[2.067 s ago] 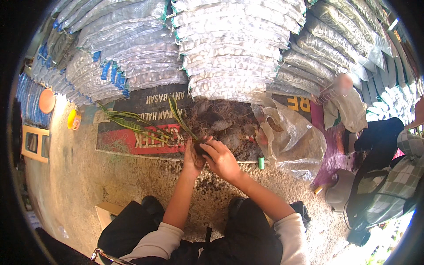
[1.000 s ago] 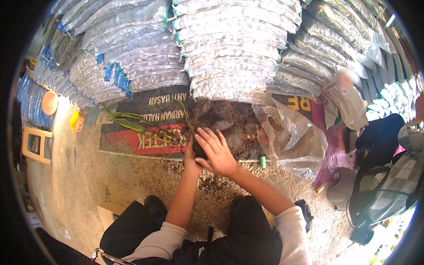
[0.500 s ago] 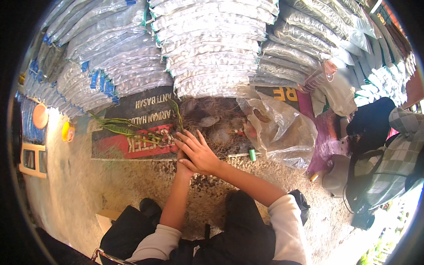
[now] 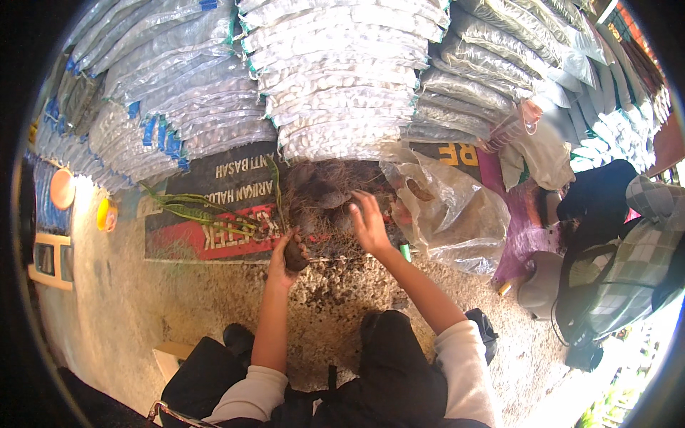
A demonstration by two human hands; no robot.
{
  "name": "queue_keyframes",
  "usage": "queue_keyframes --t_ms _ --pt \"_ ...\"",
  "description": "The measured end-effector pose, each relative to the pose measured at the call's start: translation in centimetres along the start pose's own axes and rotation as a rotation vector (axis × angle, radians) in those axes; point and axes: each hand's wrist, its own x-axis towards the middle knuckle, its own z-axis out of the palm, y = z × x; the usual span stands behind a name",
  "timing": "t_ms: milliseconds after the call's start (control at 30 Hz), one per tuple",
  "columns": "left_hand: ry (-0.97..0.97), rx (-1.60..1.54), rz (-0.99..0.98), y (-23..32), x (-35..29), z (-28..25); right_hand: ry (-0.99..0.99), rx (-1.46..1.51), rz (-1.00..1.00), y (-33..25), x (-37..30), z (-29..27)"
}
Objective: The person is sitting on the floor, handling a plant with long green leaves and a root ball. They are wrapping the root ball with a fibrous material, likely coconut coir, and securing it with a green string. The person is surrounded by stacks of packaged materials.
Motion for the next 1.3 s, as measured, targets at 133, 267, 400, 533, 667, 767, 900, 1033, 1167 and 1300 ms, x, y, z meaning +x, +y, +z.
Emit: queue_keyframes --t_ms 133,267,400,533,667,767,900,1033,1167,1300 --pt "-0.044 -0.027 0.006 0.2 -0.1 -0.2 0.054 -0.052 0.004 1.9 0.9 -0.4" --pt "0.003 0.068 0.033 -0.1 0.3 -0.5 -0.107 -0.212 -0.116 3.3 1.6 1.2" --pt "0.013 -0.005 0.047 0.0 0.6 -0.6 -0.329 -0.596 -0.408 2.9 3.3 4.1" --pt "0.0 -0.016 0.05 0.6 0.2 -0.3 -0.462 -0.772 -0.46 3.2 4.6 4.7" --pt "0.026 -0.034 0.07 0.7 0.1 -0.3 -0.393 -0.537 -0.42 3.9 4.7 3.2" --pt "0.03 -0.037 0.1 0.6 0.1 -0.4 -0.262 -0.307 -0.295 1.9 5.3 1.2" --pt "0.048 -0.001 0.077 0.9 0.0 0.0 -0.283 0.165 0.093 2.5 6.0 -1.0" --pt "0.011 -0.023 0.088 0.7 0.3 -0.3 -0.245 0.049 0.318 4.4 5.5 -2.3" --pt "-0.001 -0.06 0.056 0.6 0.3 -0.2 -0.133 0.019 0.469 6.9 4.8 -2.9" --pt "0.054 -0.093 0.069 0.6 0.2 -0.3 -0.21 -0.308 0.506 4.9 5.0 -3.1"
